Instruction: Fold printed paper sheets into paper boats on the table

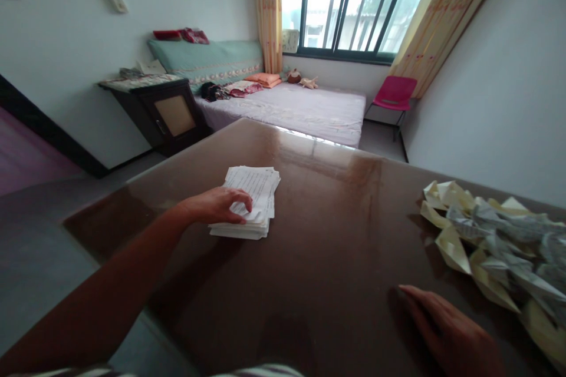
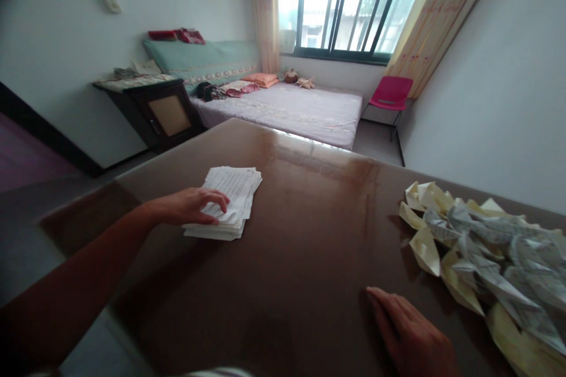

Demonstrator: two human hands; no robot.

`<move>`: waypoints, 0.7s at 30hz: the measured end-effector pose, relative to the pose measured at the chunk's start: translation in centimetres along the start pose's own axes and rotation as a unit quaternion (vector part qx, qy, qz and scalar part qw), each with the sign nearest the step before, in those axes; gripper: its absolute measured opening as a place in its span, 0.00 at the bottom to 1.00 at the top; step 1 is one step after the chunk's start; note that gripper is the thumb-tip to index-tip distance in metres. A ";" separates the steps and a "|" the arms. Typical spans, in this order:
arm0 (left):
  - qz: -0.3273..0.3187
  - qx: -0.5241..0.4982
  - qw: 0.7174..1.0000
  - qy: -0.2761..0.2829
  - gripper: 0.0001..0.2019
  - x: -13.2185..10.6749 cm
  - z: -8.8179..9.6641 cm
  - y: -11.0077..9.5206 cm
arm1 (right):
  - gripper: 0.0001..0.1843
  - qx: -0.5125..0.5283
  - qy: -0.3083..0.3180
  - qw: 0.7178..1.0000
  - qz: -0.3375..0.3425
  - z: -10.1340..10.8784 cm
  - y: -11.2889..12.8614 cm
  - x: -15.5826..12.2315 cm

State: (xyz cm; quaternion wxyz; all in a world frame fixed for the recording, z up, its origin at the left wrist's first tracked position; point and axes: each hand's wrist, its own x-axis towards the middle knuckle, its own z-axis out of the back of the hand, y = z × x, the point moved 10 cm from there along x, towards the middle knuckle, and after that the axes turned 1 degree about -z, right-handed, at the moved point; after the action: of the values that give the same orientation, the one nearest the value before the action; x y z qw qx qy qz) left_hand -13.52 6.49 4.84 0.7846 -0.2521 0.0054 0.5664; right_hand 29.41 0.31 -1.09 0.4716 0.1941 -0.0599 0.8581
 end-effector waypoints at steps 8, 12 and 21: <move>0.012 -0.066 0.998 -0.008 0.19 0.1 1.0 1.7 | 0.16 0.024 0.005 1.000 -0.018 0.0 -0.3 0.1; 0.033 -0.034 0.997 -0.052 0.20 0.3 1.4 3.2 | 0.16 0.032 0.002 0.999 -0.025 0.2 -0.2 0.3; 0.050 0.002 0.973 -0.226 0.13 1.0 2.8 -0.3 | 0.13 0.054 0.058 0.997 0.005 -0.1 1.7 0.7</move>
State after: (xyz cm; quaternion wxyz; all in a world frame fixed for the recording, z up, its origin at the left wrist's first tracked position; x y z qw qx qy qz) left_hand -13.67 8.46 7.07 0.7366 -0.1159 -0.1581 0.6473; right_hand 27.59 -0.01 -0.80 0.4588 0.1686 0.0134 0.8723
